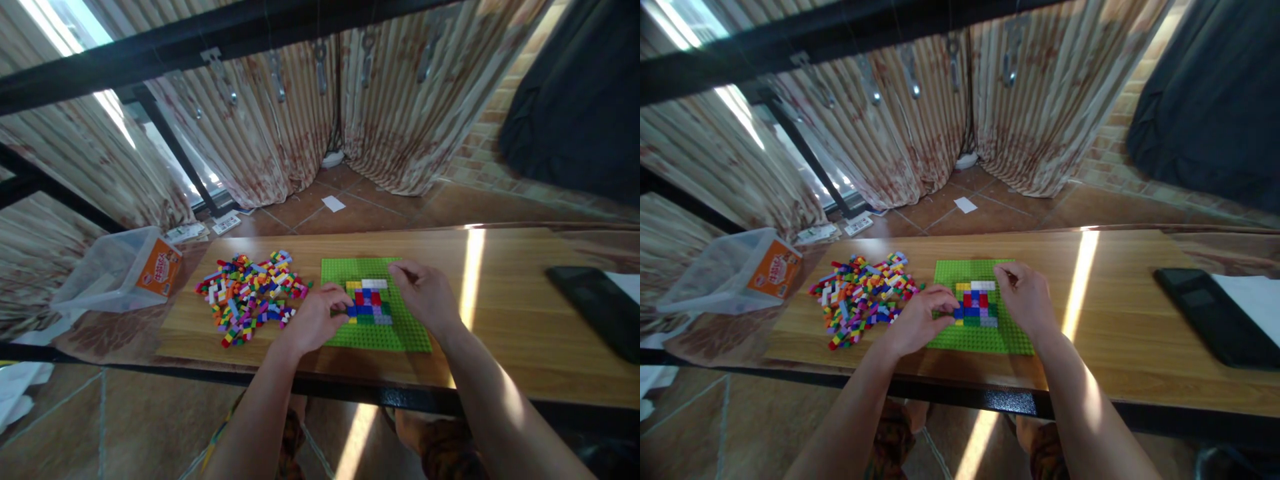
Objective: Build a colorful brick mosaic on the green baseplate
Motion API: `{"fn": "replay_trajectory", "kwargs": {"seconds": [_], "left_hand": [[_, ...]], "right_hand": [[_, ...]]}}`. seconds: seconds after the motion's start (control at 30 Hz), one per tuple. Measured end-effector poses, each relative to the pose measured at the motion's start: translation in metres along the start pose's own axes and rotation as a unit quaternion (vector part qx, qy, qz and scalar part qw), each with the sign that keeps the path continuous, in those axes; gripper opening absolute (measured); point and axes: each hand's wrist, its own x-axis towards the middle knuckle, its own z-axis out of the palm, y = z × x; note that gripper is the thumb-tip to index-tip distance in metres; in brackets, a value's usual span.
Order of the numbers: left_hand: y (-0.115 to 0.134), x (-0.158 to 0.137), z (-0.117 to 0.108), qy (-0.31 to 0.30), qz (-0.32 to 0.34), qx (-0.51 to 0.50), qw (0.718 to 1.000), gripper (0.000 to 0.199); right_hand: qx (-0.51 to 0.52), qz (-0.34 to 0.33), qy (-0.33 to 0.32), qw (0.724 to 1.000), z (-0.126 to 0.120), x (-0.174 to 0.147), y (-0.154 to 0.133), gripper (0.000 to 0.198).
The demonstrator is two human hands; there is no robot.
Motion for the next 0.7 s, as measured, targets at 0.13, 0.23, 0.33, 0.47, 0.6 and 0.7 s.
{"fn": "replay_trajectory", "kwargs": {"seconds": [0.13,0.23,0.33,0.47,0.6,0.7], "left_hand": [[-0.002,0.001,0.000,-0.012,0.002,0.019,1.000,0.020],[-0.006,0.001,0.000,-0.018,0.011,0.030,0.999,0.029],[-0.011,0.002,0.000,0.000,0.007,0.023,1.000,0.036],[-0.012,0.004,0.001,0.041,-0.031,0.004,0.999,0.023],[-0.007,0.009,0.008,0.059,-0.105,0.058,0.991,0.024],[-0.007,0.013,0.014,0.065,-0.134,0.083,0.985,0.034]], "right_hand": [[-0.004,0.000,-0.006,1.000,0.002,0.000,-0.001,0.031],[0.001,-0.012,-0.008,1.000,0.003,-0.001,0.000,0.031],[0.002,-0.020,-0.008,1.000,0.003,-0.001,0.002,0.031],[0.001,-0.018,-0.007,1.000,0.003,-0.002,0.002,0.030],[0.003,-0.016,-0.011,1.000,0.003,-0.002,-0.001,0.030],[-0.001,-0.017,-0.014,1.000,0.003,-0.001,-0.001,0.030]]}}
